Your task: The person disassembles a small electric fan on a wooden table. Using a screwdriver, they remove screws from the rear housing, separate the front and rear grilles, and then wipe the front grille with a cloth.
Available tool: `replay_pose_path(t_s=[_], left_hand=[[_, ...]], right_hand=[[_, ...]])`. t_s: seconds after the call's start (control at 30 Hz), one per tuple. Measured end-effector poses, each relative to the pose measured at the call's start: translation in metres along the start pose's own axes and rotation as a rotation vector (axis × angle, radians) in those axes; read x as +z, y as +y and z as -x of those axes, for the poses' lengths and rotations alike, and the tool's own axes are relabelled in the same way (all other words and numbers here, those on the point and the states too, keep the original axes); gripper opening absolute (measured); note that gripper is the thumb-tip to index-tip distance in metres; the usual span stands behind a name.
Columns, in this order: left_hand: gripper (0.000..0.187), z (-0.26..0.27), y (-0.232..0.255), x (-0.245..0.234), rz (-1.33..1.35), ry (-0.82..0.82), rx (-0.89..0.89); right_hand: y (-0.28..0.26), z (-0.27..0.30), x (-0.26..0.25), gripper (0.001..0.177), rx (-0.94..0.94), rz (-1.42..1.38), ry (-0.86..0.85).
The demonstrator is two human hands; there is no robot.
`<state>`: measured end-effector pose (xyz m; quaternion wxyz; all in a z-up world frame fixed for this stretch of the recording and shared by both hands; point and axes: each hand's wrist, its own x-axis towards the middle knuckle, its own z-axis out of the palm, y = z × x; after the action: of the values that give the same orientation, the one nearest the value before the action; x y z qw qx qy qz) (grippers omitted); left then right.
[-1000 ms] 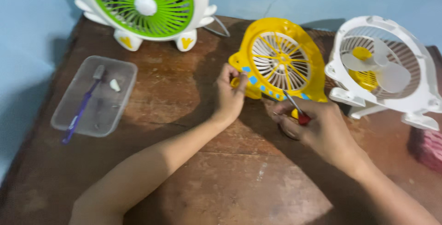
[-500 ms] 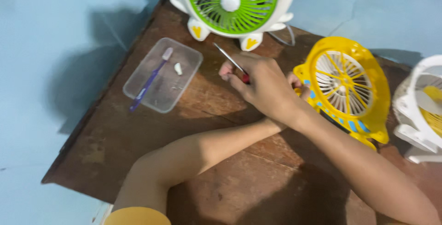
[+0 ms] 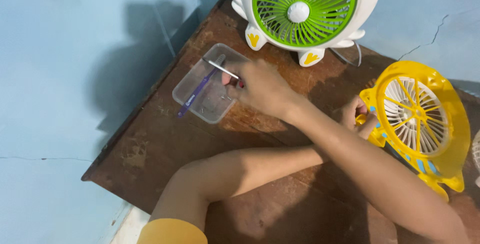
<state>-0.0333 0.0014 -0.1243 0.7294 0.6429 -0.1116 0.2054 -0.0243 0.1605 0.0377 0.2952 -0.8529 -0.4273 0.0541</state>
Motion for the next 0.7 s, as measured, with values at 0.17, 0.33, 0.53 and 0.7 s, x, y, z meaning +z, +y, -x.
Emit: replay_pose_path(t_s=[0.17, 0.33, 0.53, 0.7], left_hand=[[0.03, -0.003, 0.008, -0.005, -0.028, 0.001, -0.014], [0.026, -0.005, -0.001, -0.002, -0.047, 0.085, 0.164], [0.04, -0.002, -0.017, -0.003, 0.055, 0.02, -0.037], [0.051, -0.02, -0.018, -0.01, 0.367, -0.047, -0.176]], right_hand=[[-0.004, 0.001, 0.001, 0.023, 0.001, -0.031, 0.013], [-0.01, 0.025, -0.02, 0.031, -0.022, -0.076, 0.071], [-0.009, 0.105, -0.05, 0.036, 0.074, -0.112, 0.137], [0.003, 0.195, -0.069, 0.033, 0.152, -0.047, 0.077]])
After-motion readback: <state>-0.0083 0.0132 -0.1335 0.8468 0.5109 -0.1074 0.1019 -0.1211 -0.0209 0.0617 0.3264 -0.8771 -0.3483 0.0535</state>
